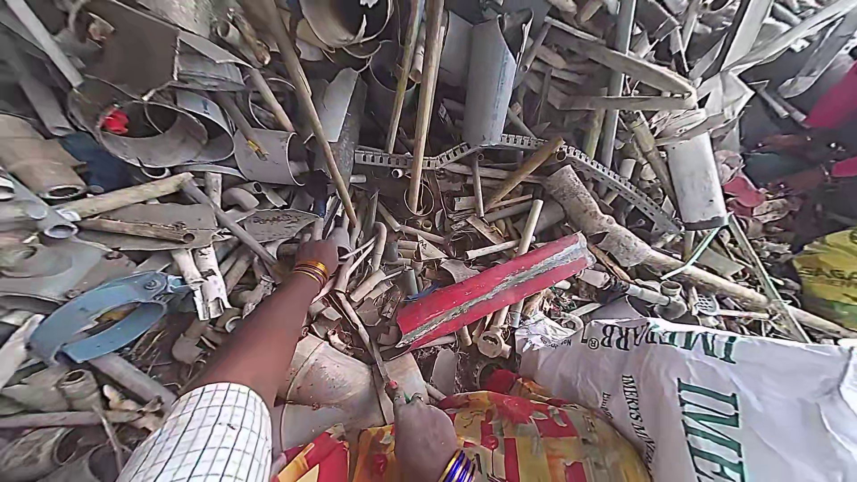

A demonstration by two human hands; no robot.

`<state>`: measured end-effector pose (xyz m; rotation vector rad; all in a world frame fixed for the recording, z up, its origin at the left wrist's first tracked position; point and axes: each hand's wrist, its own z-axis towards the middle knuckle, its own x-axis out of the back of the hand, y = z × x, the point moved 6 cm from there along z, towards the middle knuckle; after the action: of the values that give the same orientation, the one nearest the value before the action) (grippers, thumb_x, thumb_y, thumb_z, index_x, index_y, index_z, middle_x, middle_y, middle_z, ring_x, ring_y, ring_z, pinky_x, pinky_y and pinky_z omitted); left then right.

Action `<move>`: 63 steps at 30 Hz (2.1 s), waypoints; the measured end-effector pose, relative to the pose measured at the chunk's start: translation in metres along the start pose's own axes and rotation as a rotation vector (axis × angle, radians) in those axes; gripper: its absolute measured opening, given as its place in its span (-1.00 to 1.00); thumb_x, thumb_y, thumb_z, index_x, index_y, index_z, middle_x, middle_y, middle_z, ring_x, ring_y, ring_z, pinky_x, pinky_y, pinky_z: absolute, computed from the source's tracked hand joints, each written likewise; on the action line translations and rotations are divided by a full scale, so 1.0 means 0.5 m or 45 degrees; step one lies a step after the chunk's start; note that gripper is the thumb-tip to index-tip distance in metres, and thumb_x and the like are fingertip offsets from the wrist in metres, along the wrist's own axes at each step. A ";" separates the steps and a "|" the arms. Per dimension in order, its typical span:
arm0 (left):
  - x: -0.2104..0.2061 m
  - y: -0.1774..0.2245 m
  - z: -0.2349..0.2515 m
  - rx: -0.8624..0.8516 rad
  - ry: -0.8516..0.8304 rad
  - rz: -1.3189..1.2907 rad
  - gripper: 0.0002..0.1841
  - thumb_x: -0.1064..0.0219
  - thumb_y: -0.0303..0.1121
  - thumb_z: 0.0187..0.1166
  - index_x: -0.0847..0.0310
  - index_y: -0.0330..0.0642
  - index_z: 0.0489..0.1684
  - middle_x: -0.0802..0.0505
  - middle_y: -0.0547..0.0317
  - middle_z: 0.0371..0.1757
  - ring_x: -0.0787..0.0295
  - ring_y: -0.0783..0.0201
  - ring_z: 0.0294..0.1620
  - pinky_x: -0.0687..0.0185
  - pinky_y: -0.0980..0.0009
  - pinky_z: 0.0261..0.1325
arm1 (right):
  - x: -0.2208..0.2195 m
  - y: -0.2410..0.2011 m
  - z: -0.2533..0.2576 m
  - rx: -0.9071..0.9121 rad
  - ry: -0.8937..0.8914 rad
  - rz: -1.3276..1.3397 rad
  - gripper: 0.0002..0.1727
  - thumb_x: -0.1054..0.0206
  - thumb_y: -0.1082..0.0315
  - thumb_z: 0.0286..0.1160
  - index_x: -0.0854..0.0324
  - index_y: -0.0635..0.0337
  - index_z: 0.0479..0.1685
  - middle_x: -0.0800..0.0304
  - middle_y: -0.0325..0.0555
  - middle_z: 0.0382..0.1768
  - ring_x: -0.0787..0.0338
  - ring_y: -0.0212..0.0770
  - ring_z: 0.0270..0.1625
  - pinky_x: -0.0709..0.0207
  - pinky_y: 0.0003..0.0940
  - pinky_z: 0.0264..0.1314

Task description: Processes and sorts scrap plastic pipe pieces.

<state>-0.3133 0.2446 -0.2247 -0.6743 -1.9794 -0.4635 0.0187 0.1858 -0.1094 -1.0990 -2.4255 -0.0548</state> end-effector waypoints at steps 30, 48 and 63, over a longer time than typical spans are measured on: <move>0.089 -0.173 -0.746 0.365 0.966 -2.831 -0.35 0.39 0.10 0.91 -0.42 -0.32 0.26 -0.77 -0.11 -0.22 -0.78 0.09 -0.32 -0.76 0.13 -0.25 | 0.042 0.074 -0.229 1.411 0.083 0.935 -0.57 -0.22 0.40 0.60 -0.58 0.26 0.44 -0.82 -0.36 -0.41 -0.33 -0.65 -0.76 -0.20 -0.70 -0.72; 0.037 -0.184 -0.599 0.505 0.857 -2.698 -0.41 0.07 0.15 0.84 -0.41 -0.20 0.46 -0.70 -0.07 0.10 -0.70 0.14 0.03 -0.67 0.10 0.11 | -0.008 -0.065 -0.195 1.104 0.549 0.435 -0.47 -0.15 0.31 0.77 -0.41 0.32 0.67 -0.80 0.32 0.19 -0.81 0.18 0.23 -0.54 0.09 0.42; 0.052 -0.260 -0.569 0.478 1.229 -2.441 -0.50 -0.05 -0.21 0.88 -0.23 -0.32 0.66 -0.58 -0.20 0.45 -0.60 0.11 0.38 -0.55 0.14 0.44 | 0.029 -0.052 -0.135 0.909 0.288 0.589 -0.49 -0.16 0.30 0.77 -0.43 0.31 0.64 -0.80 0.16 -0.02 -0.74 -0.14 -0.18 -0.60 -0.16 0.06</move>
<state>-0.2139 -0.0124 -0.0740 1.6246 -1.0753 -1.1113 0.0188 0.1632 -0.0389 -1.1766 -1.7076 0.7322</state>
